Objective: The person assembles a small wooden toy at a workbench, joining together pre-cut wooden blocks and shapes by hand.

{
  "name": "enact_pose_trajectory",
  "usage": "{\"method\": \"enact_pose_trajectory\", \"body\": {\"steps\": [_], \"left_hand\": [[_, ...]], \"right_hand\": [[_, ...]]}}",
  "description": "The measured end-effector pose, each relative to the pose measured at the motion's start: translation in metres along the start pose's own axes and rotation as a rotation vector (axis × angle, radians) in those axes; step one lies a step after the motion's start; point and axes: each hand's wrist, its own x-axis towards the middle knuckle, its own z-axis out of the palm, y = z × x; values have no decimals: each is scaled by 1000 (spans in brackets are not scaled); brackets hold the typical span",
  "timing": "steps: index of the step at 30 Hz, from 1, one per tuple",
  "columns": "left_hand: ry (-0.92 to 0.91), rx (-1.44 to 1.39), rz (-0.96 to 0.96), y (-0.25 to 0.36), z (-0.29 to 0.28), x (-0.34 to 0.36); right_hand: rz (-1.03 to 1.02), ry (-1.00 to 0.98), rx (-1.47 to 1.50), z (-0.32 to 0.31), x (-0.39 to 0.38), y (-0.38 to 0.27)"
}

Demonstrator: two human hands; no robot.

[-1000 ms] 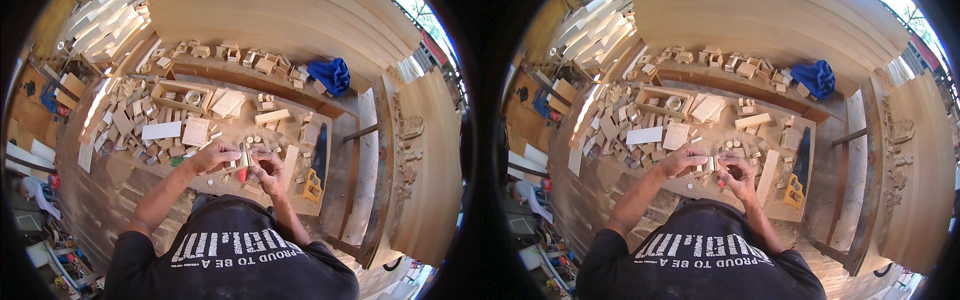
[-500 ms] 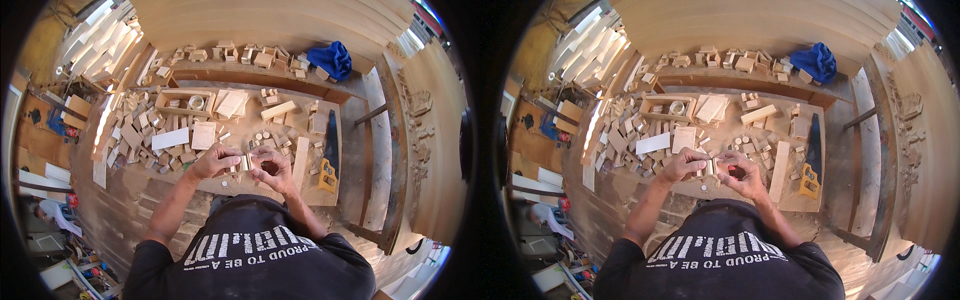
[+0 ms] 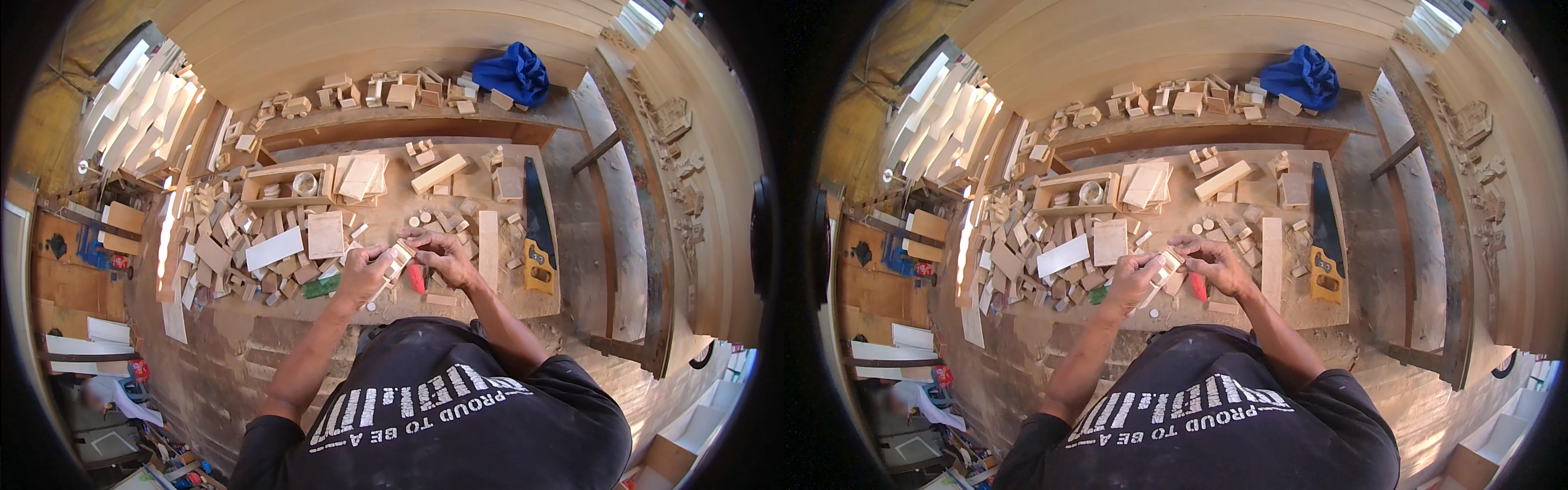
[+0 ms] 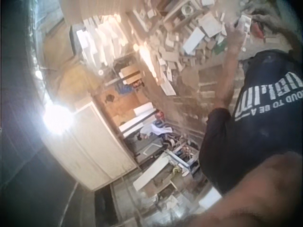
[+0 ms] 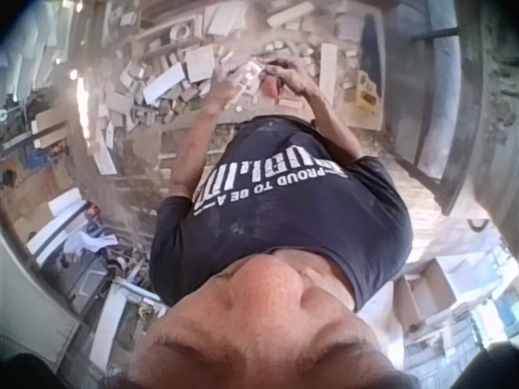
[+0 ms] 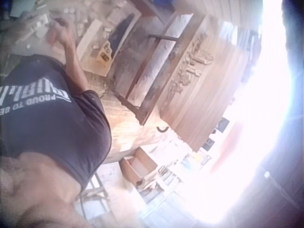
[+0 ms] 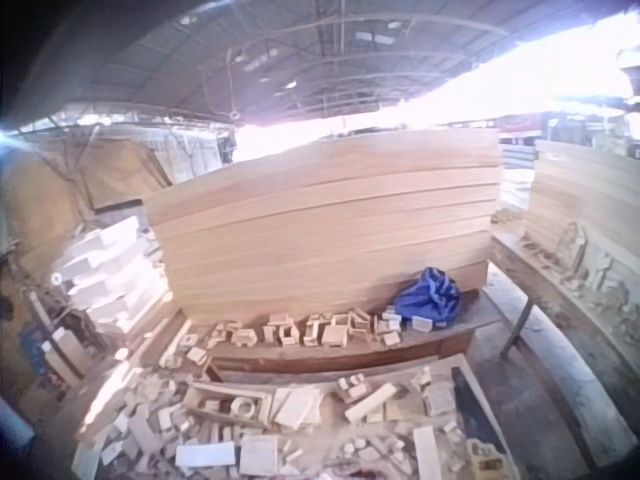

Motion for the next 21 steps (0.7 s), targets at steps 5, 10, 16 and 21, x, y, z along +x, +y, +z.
{"method": "enact_pose_trajectory", "body": {"steps": [5, 10, 16, 21], "left_hand": [[57, -26, -62, -22, 6, 12], [16, -128, -125, -28, 7, 15], [15, -215, -159, -38, 5, 16], [23, -230, -169, -33, 5, 12]], "right_hand": [[73, 45, 87, -12, 1, 12], [79, 47, 78, -21, 2, 22], [69, 18, 82, -21, 1, 21], [75, 8, 49, -20, 1, 18]]}}
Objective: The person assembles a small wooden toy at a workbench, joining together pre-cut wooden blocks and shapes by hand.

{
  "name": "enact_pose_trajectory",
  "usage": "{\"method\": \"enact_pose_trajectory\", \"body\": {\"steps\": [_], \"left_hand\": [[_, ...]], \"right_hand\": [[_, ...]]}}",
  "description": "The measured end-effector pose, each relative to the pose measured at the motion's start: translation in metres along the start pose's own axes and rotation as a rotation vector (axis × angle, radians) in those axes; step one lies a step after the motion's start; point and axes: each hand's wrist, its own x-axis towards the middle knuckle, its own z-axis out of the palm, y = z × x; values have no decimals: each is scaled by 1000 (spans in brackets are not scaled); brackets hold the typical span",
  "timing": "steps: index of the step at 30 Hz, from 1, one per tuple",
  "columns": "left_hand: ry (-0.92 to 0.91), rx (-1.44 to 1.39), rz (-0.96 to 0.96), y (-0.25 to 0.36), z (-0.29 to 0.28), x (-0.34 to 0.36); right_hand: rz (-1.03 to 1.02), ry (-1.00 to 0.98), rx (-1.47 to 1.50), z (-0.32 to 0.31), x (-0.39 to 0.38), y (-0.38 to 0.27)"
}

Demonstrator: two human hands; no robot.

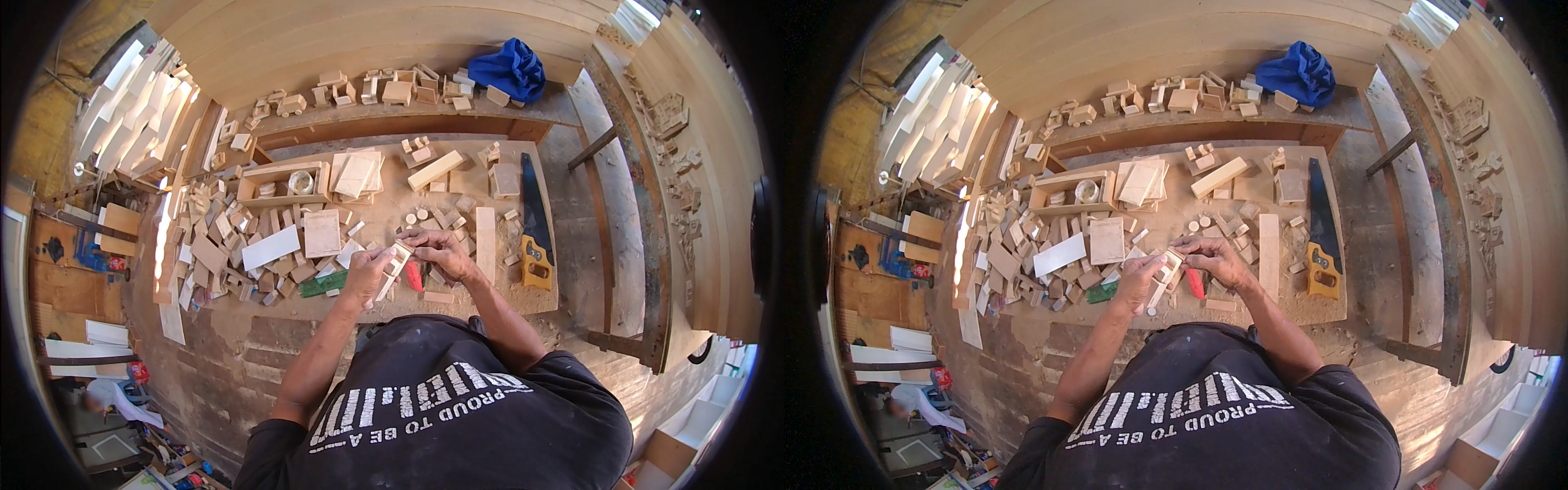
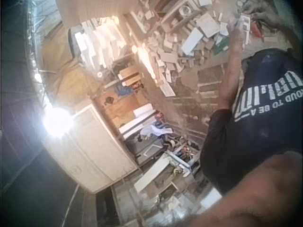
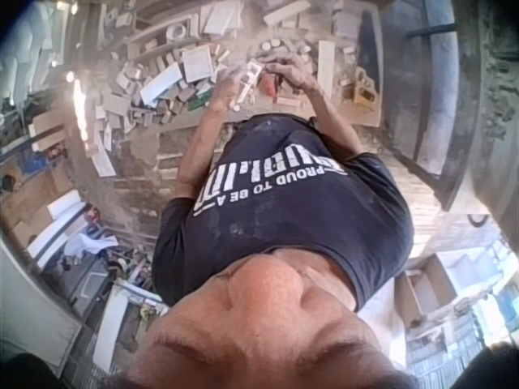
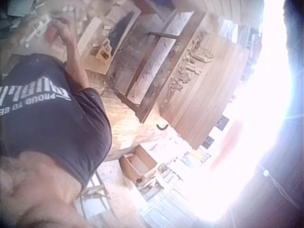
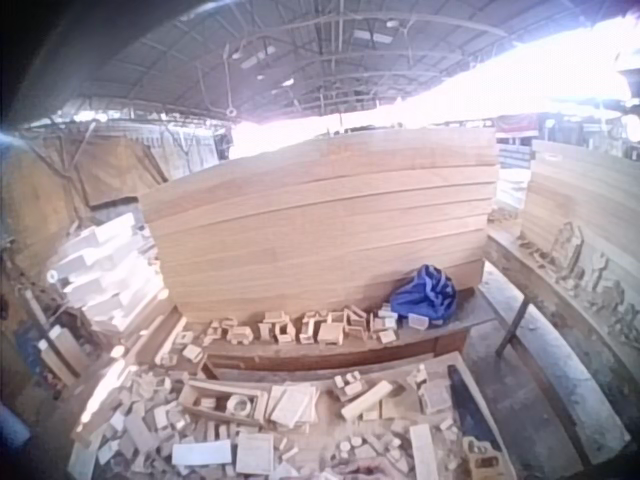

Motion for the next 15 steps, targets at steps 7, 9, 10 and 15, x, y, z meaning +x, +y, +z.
{"method": "enact_pose_trajectory", "body": {"steps": [7, 9, 10, 15], "left_hand": [[-47, -12, 20, -4, -6, 3], [-82, 0, 28, -4, -10, 4], [-100, 4, 32, -4, -11, 4], [-228, -70, 77, 0, -18, 1]], "right_hand": [[-8, -25, 41, 4, -1, -6], [-36, -47, 6, 6, -1, -9], [-46, -43, -23, 5, -1, -9], [-90, -24, -194, 17, -5, -23]]}}
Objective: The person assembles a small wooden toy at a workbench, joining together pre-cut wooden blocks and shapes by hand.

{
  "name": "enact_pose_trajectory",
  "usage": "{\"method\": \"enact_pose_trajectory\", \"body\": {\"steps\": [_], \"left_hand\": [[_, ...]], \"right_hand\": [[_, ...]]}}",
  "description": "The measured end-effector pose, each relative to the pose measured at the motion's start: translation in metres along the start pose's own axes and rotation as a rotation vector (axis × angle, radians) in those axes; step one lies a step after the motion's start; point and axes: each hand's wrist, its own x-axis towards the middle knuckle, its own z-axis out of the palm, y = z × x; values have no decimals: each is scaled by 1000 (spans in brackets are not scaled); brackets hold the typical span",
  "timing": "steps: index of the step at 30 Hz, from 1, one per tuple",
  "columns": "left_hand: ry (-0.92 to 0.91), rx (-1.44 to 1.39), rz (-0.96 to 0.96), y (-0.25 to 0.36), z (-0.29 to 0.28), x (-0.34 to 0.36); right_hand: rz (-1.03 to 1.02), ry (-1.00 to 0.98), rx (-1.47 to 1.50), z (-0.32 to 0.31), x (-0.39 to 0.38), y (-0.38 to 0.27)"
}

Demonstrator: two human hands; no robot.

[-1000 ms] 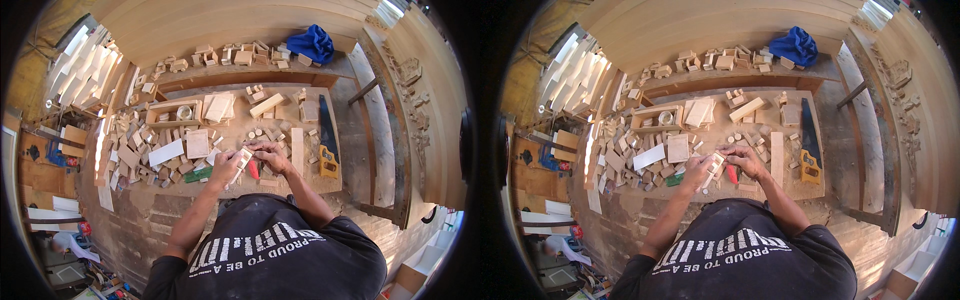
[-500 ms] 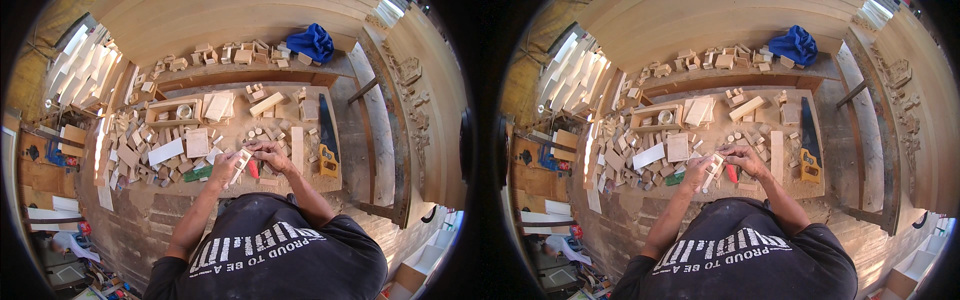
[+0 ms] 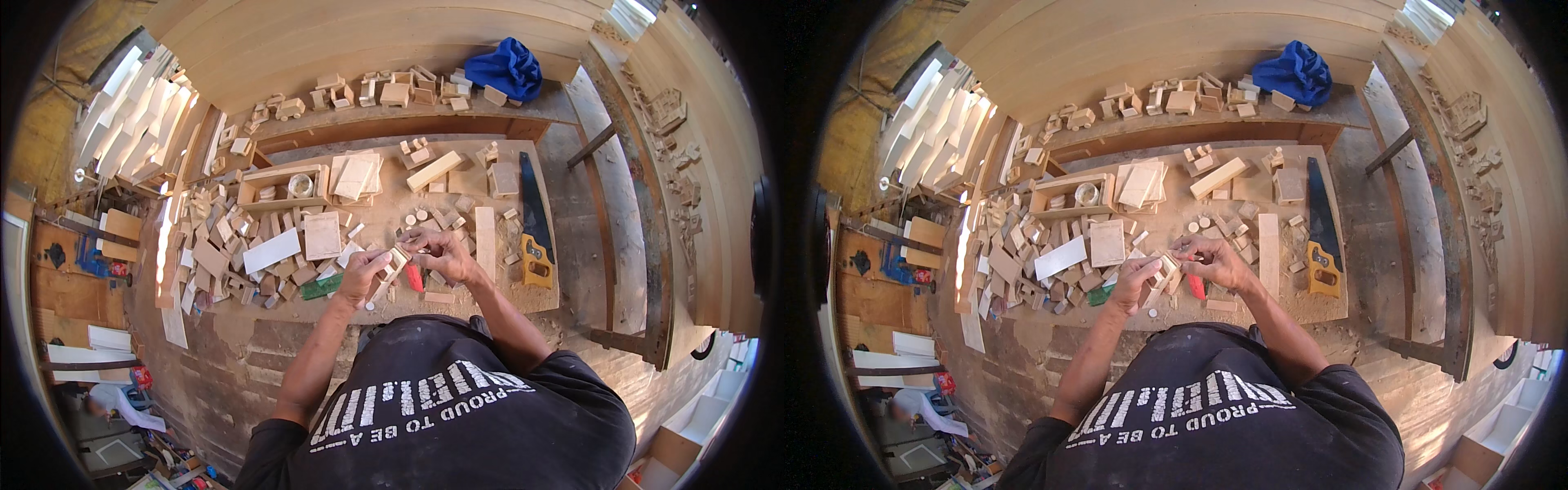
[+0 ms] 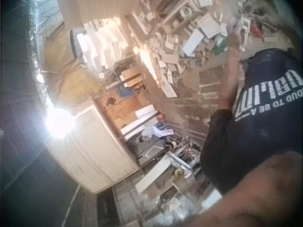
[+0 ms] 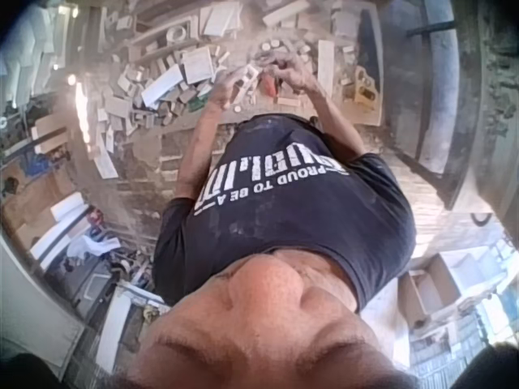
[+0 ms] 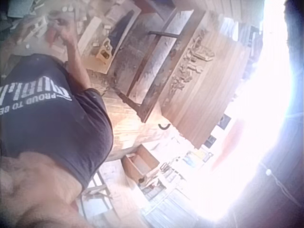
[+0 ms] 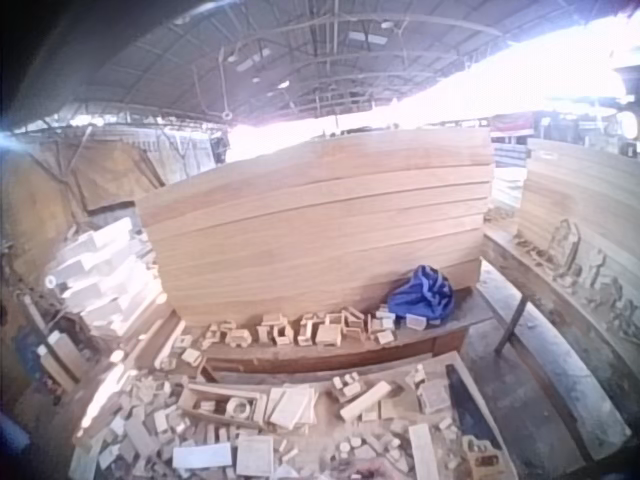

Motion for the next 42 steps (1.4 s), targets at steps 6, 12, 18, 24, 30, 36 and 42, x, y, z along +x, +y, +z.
{"method": "enact_pose_trajectory", "body": {"steps": [6, 12, 18, 24, 30, 36, 42], "left_hand": [[-151, 37, 48, 11, -12, -9], [-222, 129, 10, 19, -31, -15], [-264, 118, 75, 35, -22, -22], [-285, 108, 144, 32, -26, -23], [-223, -116, 99, 17, -33, -28], [-123, -422, 48, -5, -26, -38], [-125, -552, 90, -11, -21, -49]], "right_hand": [[-48, -60, -144, 12, -6, -18], [-45, 6, -355, 39, -12, -63], [-173, 64, -495, 52, -16, -71], [-273, 82, -552, 62, -14, -76], [-78, 619, -177, 13, -9, -45], [-21, 475, -1042, -32, -6, 47], [-232, 435, -1217, -17, 27, 71]]}}
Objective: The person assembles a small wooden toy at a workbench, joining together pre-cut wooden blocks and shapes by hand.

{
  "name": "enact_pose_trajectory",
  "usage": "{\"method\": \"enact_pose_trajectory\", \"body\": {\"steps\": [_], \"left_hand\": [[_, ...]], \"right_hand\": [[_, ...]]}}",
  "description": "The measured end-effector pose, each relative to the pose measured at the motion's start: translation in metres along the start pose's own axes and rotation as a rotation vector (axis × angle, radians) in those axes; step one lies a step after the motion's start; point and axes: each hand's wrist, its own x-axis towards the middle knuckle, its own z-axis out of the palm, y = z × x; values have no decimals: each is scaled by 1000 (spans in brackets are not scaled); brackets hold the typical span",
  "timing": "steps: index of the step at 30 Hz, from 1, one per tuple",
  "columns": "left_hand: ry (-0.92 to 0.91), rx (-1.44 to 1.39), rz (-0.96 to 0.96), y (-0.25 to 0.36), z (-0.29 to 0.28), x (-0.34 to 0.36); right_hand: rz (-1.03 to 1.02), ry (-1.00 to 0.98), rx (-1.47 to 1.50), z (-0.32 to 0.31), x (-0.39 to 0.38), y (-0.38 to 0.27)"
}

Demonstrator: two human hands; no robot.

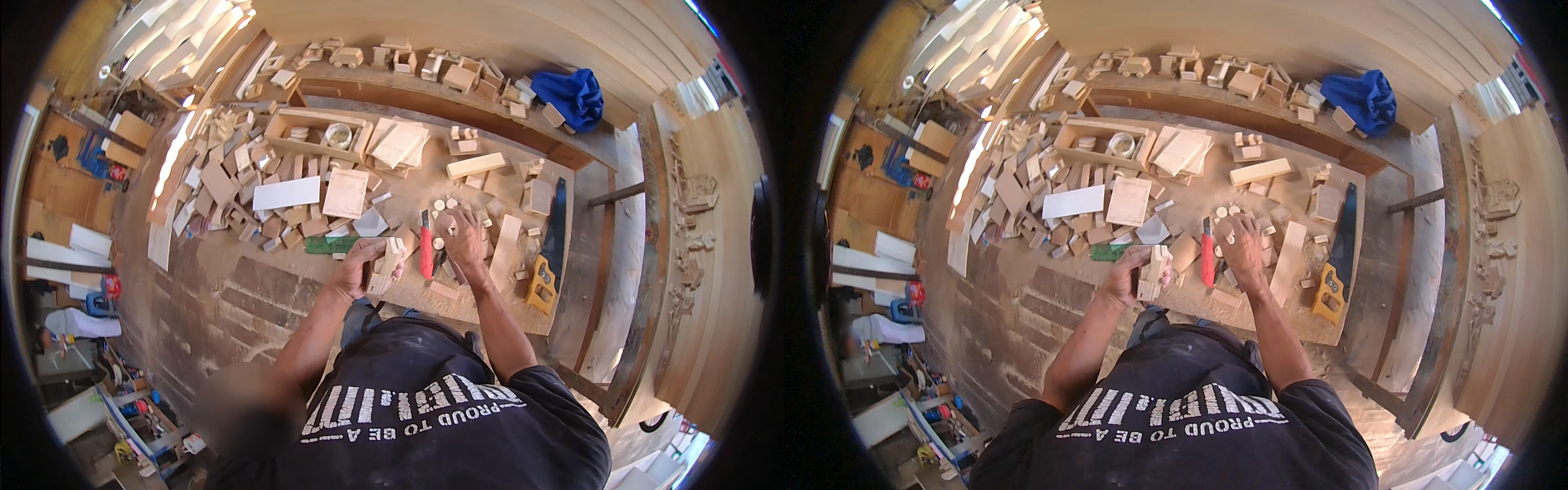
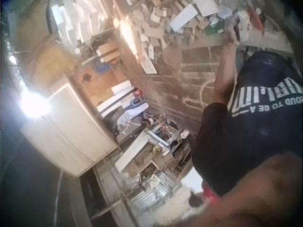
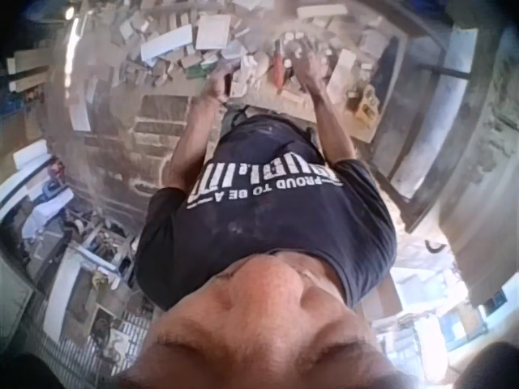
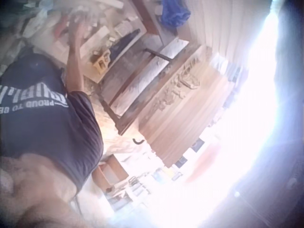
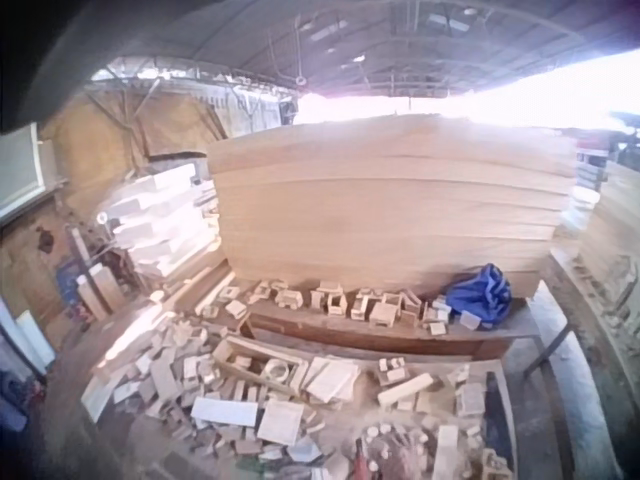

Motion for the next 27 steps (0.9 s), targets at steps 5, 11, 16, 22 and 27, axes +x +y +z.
{"method": "enact_pose_trajectory", "body": {"steps": [5, 11, 16, 22, 27], "left_hand": [[302, 68, 102, -16, -5, 2], [385, -321, 244, -7, 15, 23], [276, -432, 305, -7, 8, 32], [175, -447, 274, 0, 36, 32], [114, -448, 273, 3, 36, 37]], "right_hand": [[406, -304, 609, -40, 6, -78], [356, -483, 1027, -43, -25, -106], [274, -421, 1048, -38, -32, -114], [236, -284, 1080, -46, -24, -121], [151, -206, 950, -40, -25, -121]]}}
